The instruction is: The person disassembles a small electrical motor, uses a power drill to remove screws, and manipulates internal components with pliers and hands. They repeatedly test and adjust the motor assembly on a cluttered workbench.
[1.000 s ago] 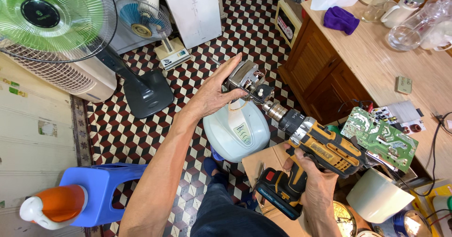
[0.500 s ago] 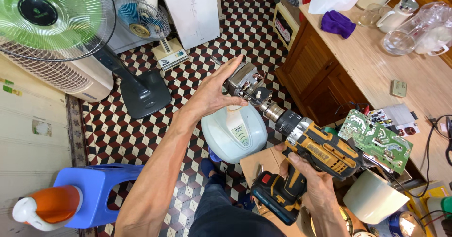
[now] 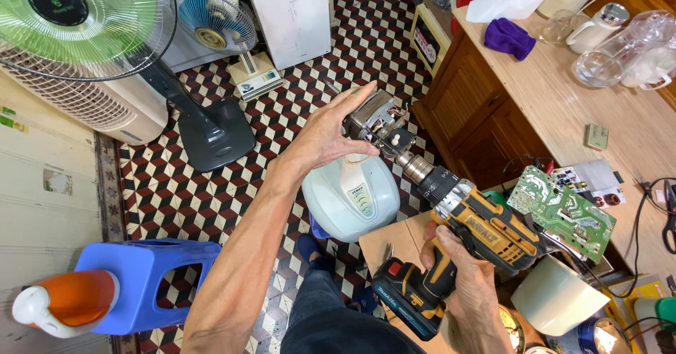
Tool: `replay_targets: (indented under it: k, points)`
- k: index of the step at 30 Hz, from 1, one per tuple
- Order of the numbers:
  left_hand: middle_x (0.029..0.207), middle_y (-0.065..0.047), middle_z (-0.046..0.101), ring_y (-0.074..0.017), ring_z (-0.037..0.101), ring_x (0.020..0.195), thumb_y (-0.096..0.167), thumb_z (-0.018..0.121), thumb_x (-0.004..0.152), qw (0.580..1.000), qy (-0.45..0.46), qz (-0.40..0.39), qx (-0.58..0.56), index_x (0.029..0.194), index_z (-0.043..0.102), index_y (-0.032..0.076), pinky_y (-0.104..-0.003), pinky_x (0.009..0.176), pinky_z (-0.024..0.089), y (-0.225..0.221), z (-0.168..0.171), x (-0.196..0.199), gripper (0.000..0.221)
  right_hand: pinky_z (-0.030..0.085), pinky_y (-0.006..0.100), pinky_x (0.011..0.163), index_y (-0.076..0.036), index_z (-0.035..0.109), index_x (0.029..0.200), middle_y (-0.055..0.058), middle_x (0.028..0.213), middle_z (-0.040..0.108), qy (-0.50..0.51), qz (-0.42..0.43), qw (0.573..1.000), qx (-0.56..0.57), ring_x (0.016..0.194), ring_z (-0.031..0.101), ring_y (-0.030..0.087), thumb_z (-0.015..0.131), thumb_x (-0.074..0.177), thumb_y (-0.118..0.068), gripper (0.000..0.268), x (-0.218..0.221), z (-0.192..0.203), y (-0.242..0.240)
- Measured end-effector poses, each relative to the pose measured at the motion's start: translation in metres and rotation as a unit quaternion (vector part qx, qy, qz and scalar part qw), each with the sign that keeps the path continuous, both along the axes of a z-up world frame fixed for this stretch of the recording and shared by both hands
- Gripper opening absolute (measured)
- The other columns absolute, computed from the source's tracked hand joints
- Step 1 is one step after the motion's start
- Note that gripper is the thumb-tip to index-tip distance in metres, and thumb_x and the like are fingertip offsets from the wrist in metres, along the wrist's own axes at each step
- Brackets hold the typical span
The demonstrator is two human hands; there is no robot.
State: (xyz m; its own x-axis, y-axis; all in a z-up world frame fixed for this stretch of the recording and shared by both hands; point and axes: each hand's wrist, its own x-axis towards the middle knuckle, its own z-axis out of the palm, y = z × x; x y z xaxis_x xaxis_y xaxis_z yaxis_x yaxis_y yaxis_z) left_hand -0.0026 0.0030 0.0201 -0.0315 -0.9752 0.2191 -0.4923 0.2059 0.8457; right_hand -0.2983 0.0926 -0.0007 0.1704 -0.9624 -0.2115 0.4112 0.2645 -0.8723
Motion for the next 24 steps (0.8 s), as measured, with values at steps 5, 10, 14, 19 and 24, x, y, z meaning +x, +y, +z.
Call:
replay_targets:
  k: [5,10,14,19,24]
  points:
    - [0.16,-0.009,0.045,-0.0269,0.048,0.144,0.018,0.097,0.058,0.999,0.03,-0.007,-0.007,0.155,0.04,0.027,-0.037,0.119,0.044,0.002,-0.002,0.0,0.113,0.051,0.029,0.046,-0.001,0.066,0.117,0.014,0.087,0.068,0.015,0.001,1.0,-0.008,0.061,0.062,0.019,0.072,0.086,-0.01,0.033,0.001,0.002,0.001]
    - [0.161,-0.01,0.044,-0.0283,0.046,0.146,0.021,0.098,0.058,1.0,0.009,0.0,-0.019,0.156,0.039,0.027,-0.039,0.121,0.039,0.001,-0.006,-0.002,0.114,0.052,0.03,0.047,-0.001,0.066,0.117,0.015,0.088,0.069,0.021,-0.006,1.0,-0.002,0.061,0.063,0.02,0.072,0.085,-0.01,0.033,-0.004,-0.001,0.001]
    - [0.162,-0.012,0.039,-0.0306,0.041,0.148,0.023,0.099,0.056,1.0,0.007,0.011,-0.003,0.155,0.04,0.027,-0.041,0.121,0.036,-0.001,-0.007,-0.001,0.116,0.054,0.031,0.052,0.0,0.066,0.115,0.016,0.092,0.07,0.003,0.006,1.0,-0.019,0.063,0.063,0.02,0.072,0.087,-0.009,0.03,-0.008,-0.01,-0.002]
    - [0.164,-0.011,0.039,-0.0305,0.04,0.149,0.025,0.096,0.055,0.999,0.046,0.01,0.015,0.155,0.041,0.029,-0.042,0.12,0.039,0.0,-0.009,-0.001,0.114,0.054,0.034,0.051,0.0,0.068,0.113,0.018,0.09,0.071,0.026,0.009,0.999,-0.017,0.062,0.063,0.021,0.069,0.088,-0.007,0.026,-0.012,-0.016,-0.003]
    - [0.165,-0.015,0.029,-0.0331,0.033,0.151,0.023,0.099,0.06,1.0,0.001,0.001,0.002,0.158,0.033,0.028,-0.045,0.12,0.036,-0.001,-0.003,-0.002,0.118,0.054,0.033,0.052,-0.001,0.068,0.113,0.016,0.09,0.07,0.005,0.015,1.0,-0.023,0.063,0.063,0.02,0.068,0.089,-0.006,0.025,-0.013,-0.017,-0.002]
